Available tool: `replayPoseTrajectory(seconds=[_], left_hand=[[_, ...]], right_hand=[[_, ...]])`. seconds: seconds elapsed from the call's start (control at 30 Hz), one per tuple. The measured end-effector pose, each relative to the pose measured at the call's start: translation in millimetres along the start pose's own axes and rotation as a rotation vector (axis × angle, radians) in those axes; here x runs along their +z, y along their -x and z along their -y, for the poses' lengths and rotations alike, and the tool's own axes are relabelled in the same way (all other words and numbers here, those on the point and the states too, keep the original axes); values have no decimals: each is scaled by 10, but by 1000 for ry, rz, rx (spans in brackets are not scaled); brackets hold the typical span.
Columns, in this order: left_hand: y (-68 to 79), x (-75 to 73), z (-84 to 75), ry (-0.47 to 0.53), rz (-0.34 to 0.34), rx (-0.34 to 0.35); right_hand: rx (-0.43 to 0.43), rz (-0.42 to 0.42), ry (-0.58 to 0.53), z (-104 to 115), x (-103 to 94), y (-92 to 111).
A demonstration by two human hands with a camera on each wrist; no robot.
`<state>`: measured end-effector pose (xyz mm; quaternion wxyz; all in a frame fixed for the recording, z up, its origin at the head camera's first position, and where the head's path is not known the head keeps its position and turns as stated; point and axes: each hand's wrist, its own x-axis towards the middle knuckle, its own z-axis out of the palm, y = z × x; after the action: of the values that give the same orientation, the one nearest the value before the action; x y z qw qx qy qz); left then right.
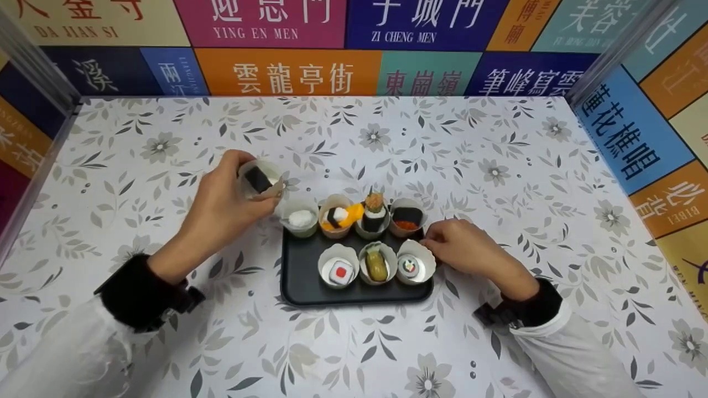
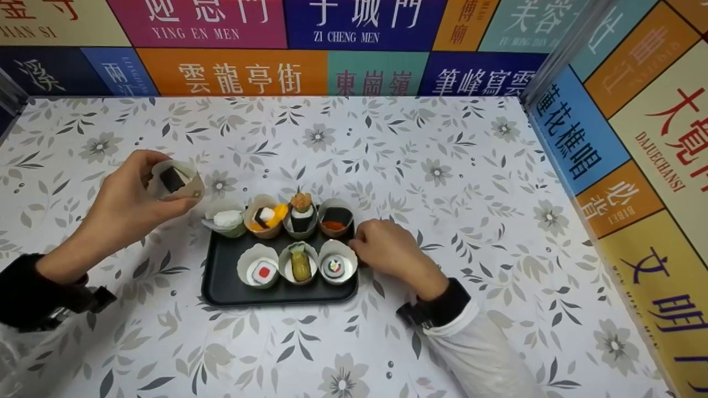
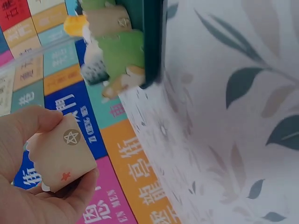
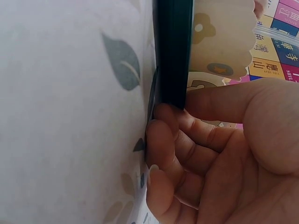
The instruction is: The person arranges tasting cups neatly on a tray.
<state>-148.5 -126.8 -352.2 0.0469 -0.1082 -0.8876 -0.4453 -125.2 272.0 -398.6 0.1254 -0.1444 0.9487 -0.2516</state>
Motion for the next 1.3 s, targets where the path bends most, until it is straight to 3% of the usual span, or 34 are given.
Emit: replayPoseTrajectory(seconds=[0.3,0.53,1.3], left_hand=[[343,88,-201,43,117,-19],[558,228,-244,73,201,-10],[718,476,-38,40,297,-29]], right_hand=[[3,4,-10,-23,1,-1],[10,4,-3,-27,-5,-10],[-23,-3,13,0,6,-4]])
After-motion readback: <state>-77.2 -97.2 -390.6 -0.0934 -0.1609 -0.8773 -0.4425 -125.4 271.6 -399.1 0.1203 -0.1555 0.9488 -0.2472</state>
